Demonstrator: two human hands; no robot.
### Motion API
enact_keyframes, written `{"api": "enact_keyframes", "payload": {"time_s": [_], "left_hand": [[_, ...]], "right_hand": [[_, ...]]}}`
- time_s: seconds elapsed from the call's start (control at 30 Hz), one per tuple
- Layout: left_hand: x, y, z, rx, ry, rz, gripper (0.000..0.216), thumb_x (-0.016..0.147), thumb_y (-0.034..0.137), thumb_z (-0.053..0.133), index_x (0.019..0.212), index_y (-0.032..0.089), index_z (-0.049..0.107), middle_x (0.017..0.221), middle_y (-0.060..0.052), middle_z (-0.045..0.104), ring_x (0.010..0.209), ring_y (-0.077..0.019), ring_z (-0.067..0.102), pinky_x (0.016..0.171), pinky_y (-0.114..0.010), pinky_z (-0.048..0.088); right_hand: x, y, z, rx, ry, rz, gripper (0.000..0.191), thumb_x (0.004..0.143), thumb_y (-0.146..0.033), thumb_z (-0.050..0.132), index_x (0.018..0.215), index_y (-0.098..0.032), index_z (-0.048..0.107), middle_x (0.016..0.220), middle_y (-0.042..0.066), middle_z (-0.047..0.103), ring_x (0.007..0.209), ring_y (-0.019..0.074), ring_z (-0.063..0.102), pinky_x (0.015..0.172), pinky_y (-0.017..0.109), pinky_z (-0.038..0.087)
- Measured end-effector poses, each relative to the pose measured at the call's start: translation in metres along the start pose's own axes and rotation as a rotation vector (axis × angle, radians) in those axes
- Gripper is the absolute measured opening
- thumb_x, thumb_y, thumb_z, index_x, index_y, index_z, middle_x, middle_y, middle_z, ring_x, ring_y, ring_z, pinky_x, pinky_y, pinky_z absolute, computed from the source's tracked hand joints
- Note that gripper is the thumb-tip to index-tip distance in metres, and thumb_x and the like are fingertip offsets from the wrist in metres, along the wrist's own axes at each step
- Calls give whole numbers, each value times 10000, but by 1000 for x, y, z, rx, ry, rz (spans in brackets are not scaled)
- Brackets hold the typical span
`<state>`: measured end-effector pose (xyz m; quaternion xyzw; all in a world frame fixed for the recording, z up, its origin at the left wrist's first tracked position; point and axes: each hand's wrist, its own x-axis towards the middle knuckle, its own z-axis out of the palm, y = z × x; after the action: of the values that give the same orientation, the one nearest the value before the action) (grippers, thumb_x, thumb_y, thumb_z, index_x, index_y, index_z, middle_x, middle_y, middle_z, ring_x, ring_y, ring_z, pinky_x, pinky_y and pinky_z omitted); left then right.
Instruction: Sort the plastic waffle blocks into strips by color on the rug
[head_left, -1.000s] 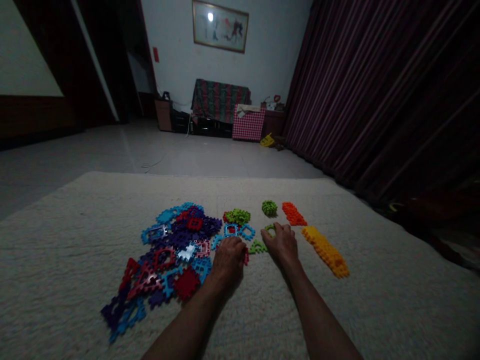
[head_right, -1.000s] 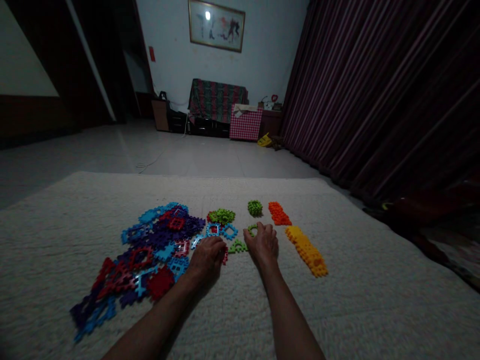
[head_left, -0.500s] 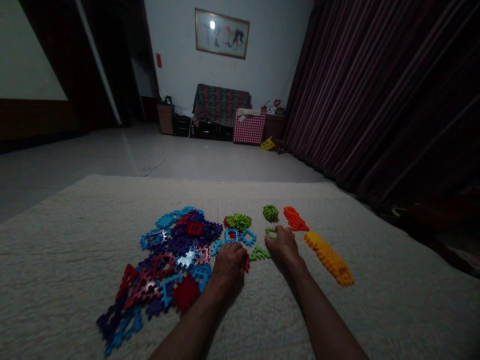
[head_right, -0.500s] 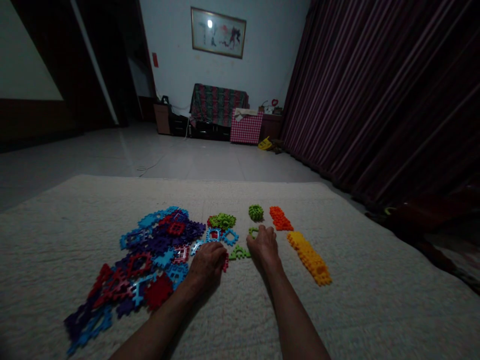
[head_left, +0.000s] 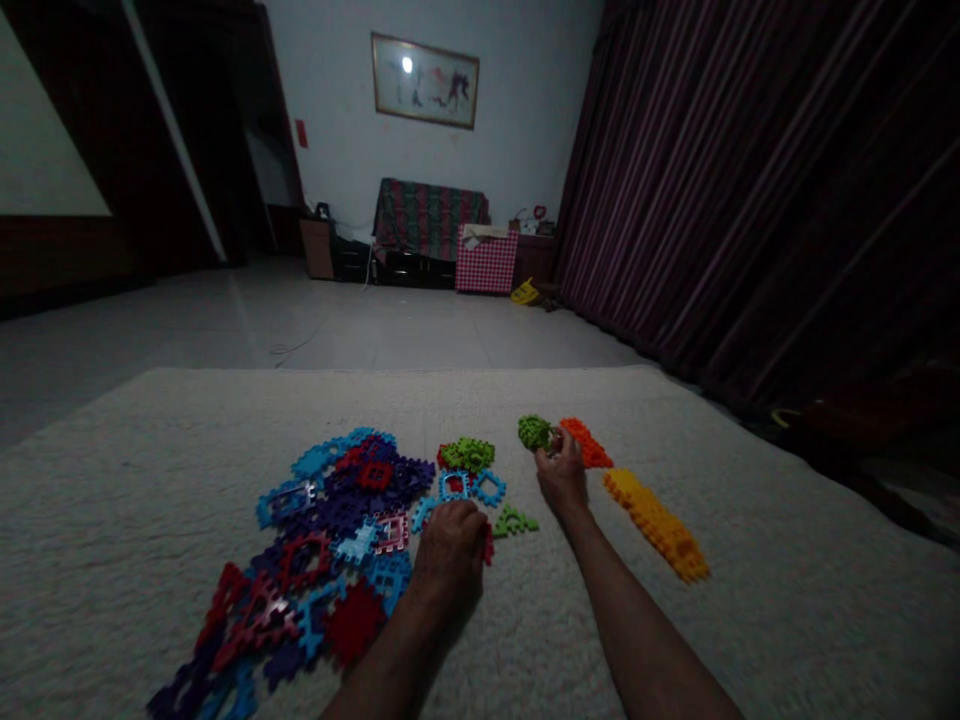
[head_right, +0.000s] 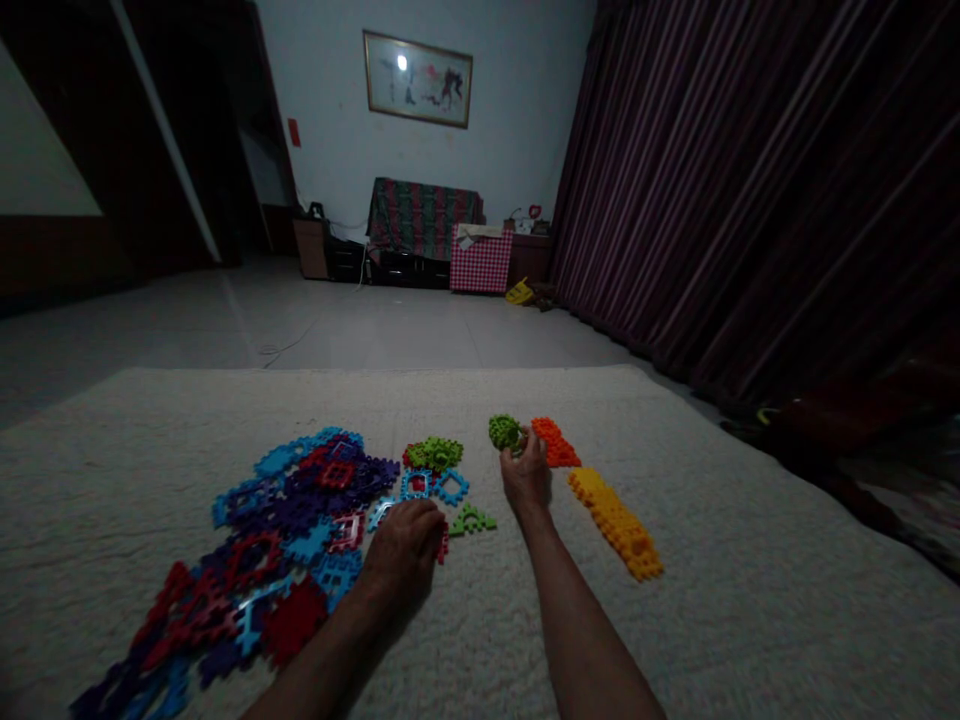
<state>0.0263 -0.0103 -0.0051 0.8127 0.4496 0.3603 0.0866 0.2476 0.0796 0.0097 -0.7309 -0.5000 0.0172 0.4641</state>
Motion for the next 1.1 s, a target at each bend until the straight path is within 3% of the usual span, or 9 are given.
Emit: {"api": "enact_keyframes", "payload": {"time_s": [0.17, 0.3, 0.4, 0.53, 0.73, 1.0, 1.1], "left_hand": [[0, -2, 1, 0, 11, 25, 201, 917, 145, 502, 905, 194, 696, 979, -85, 687, 943, -225, 602, 872, -397, 487], [1, -2, 1, 14, 12, 28, 189, 925, 163, 505, 914, 198, 691, 973, -83, 687, 932, -227, 602, 860, -396, 489], [1, -2, 1, 21, 13, 36, 192, 924, 162, 501, 918, 201, 689, 976, -84, 687, 928, -229, 602, 853, -395, 490], [0, -2, 2, 10, 14, 23, 207, 926, 157, 489, 903, 199, 690, 973, -85, 686, 934, -231, 604, 861, -402, 489], [0, -1, 1, 5, 6, 23, 224, 930, 153, 473, 915, 196, 692, 990, -91, 685, 953, -227, 601, 872, -409, 490], [1, -4, 4, 30, 34, 47, 218, 918, 155, 487, 899, 203, 699, 947, -88, 687, 909, -219, 613, 851, -403, 505], [1, -4, 4, 27, 40, 46, 210, 917, 155, 495, 908, 210, 697, 964, -84, 691, 928, -224, 614, 862, -405, 506]], "right_hand": [[-3, 0, -2, -36, 26, 32, 555, 773, -314, 522, 1309, -170, 518, 1283, 163, 548, 1110, 268, 582, 925, 377, 489], [2, 6, 4, -62, 16, -90, 625, 739, -271, 516, 1346, -123, 483, 1416, 185, 467, 1313, 287, 458, 1076, 407, 410], [11, 12, 10, -82, -15, -169, 652, 723, -226, 510, 1361, -98, 469, 1425, 187, 476, 1358, 283, 416, 1126, 416, 364], [21, 18, 13, -127, -65, -196, 657, 716, -200, 521, 1362, -90, 472, 1370, 187, 532, 1306, 288, 467, 1112, 427, 375], [18, 17, 10, -135, -58, -166, 550, 775, -230, 509, 1313, -118, 524, 1200, 168, 606, 1086, 271, 580, 957, 386, 470], [14, 18, -2, -88, 6, -129, 401, 731, -193, 460, 1073, -158, 667, 1017, 127, 692, 970, 256, 622, 903, 378, 484], [15, 26, -9, -36, -58, -90, 348, 703, -224, 485, 976, -185, 697, 903, 83, 710, 871, 241, 648, 813, 352, 511]]}}
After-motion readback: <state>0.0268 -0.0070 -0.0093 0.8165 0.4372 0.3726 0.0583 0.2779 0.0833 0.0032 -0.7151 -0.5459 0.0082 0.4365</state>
